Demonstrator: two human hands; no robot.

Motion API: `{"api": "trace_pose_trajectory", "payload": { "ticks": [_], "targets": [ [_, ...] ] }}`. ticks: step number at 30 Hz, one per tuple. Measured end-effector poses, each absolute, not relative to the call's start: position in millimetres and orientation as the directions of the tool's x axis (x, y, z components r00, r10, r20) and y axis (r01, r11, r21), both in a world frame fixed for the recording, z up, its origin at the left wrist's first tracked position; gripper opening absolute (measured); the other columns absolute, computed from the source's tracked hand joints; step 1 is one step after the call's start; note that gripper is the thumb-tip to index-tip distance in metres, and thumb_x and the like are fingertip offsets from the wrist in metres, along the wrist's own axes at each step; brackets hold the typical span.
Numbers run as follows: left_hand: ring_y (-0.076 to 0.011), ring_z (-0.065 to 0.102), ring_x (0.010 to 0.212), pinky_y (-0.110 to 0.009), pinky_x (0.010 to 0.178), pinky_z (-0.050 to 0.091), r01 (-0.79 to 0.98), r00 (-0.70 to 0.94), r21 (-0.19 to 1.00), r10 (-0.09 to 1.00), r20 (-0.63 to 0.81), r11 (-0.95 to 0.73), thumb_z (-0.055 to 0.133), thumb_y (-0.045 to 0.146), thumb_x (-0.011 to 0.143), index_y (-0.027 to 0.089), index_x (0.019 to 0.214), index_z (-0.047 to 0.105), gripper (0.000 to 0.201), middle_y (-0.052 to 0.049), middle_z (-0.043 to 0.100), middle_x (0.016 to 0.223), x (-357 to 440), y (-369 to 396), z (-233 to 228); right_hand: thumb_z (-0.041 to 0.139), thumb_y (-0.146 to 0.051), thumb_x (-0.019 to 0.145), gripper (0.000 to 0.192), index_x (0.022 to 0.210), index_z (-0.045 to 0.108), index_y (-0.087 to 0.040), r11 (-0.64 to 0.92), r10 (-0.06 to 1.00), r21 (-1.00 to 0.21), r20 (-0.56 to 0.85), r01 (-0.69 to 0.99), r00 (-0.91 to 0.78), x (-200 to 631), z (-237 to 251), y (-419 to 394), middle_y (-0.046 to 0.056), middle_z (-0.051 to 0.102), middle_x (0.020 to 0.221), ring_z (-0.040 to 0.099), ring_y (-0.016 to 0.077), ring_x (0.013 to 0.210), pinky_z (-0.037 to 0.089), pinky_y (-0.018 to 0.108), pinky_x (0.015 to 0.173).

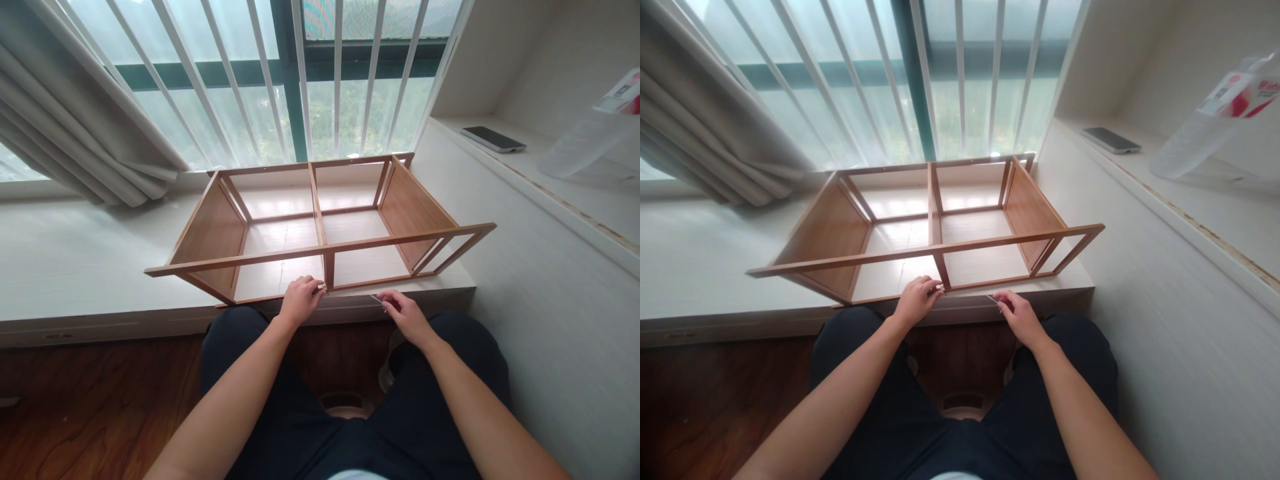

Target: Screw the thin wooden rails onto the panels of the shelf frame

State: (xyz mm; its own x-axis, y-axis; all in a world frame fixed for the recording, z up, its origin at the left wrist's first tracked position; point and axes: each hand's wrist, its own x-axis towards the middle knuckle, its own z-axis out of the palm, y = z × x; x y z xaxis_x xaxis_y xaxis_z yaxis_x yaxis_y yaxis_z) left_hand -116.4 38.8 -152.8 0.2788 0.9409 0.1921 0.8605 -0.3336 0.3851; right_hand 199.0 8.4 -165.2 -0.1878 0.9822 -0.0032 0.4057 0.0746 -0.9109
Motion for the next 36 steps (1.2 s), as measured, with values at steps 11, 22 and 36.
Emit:
{"api": "trace_pose_trajectory", "payload": {
  "ticks": [11,22,36],
  "targets": [
    [-0.0255,0.061,0.101,-0.037,0.089,0.049,0.888,0.279,0.335,0.948,0.156,-0.316,0.064,0.031,0.094,0.025,0.126,0.068,0.033,-0.008,0.069,0.111,-114,41,-151,0.057,-0.021,0.087,0.077,0.16,0.031,-0.024,0.007,0.923,-0.962,-0.098,0.272,-0.371,142,-174,13,-0.004,0.062,0.076,0.053,0.0139,0.062,0.047,0.027,0.063],
    [-0.0261,0.058,0.096,-0.037,0.082,0.047,0.89,0.343,0.285,0.934,0.097,-0.356,0.055,0.03,0.099,0.027,0.124,0.069,0.029,-0.008,0.069,0.105,-112,38,-145,0.055,-0.006,0.082,0.085,0.161,0.028,-0.026,0.148,0.885,-0.744,-0.195,0.652,-0.422,124,-170,34,-0.002,0.063,0.071,0.06,0.0186,0.066,0.044,0.028,0.07],
    [-0.0256,0.057,0.095,-0.037,0.084,0.047,0.872,0.361,0.317,0.927,0.1,-0.374,0.056,0.029,0.098,0.028,0.119,0.071,0.026,-0.008,0.069,0.104,-116,17,-146,0.053,-0.008,0.086,0.079,0.16,0.032,-0.027,0.142,0.884,-0.765,-0.187,0.628,-0.428,130,-167,10,-0.002,0.062,0.071,0.06,0.0181,0.065,0.045,0.027,0.07]
  ]
}}
